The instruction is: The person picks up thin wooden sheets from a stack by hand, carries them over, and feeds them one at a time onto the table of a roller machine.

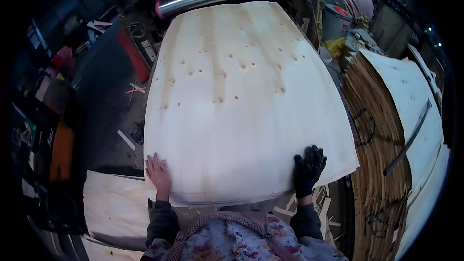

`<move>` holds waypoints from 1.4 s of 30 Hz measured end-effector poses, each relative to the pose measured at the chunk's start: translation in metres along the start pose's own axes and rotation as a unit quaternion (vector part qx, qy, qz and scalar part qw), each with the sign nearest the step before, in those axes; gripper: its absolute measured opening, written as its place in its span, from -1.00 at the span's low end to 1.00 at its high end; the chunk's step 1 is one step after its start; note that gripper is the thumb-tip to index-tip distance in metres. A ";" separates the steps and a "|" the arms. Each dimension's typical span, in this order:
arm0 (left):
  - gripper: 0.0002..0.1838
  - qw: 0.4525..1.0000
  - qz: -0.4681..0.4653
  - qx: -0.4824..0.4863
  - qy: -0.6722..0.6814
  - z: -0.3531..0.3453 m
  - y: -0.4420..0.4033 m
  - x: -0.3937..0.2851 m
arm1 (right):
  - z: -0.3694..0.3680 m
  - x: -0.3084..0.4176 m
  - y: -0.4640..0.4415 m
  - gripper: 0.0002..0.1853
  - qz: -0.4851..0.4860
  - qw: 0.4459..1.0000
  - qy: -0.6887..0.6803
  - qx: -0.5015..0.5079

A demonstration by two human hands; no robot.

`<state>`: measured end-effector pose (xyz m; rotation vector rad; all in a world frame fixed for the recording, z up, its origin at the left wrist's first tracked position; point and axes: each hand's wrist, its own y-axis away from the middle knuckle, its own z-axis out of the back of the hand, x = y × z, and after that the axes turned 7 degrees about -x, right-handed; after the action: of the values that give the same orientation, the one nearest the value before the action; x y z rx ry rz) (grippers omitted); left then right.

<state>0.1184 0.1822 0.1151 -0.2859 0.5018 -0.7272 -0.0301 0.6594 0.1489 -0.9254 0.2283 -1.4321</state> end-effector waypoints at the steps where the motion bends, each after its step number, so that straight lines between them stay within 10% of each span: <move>1: -0.47 1.000 -0.002 -0.007 0.008 0.001 0.003 -0.001 | -0.002 -0.003 0.001 -0.51 0.008 1.000 0.001 -0.007; 42: -0.45 0.994 -0.028 -0.093 0.057 0.009 0.010 0.006 | -0.061 -0.057 0.031 -0.49 0.077 0.995 0.060 0.003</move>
<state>0.1330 0.1862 0.1165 -0.4361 0.6746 -0.7548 -0.0574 0.6824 0.0669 -0.8006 0.3778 -1.3459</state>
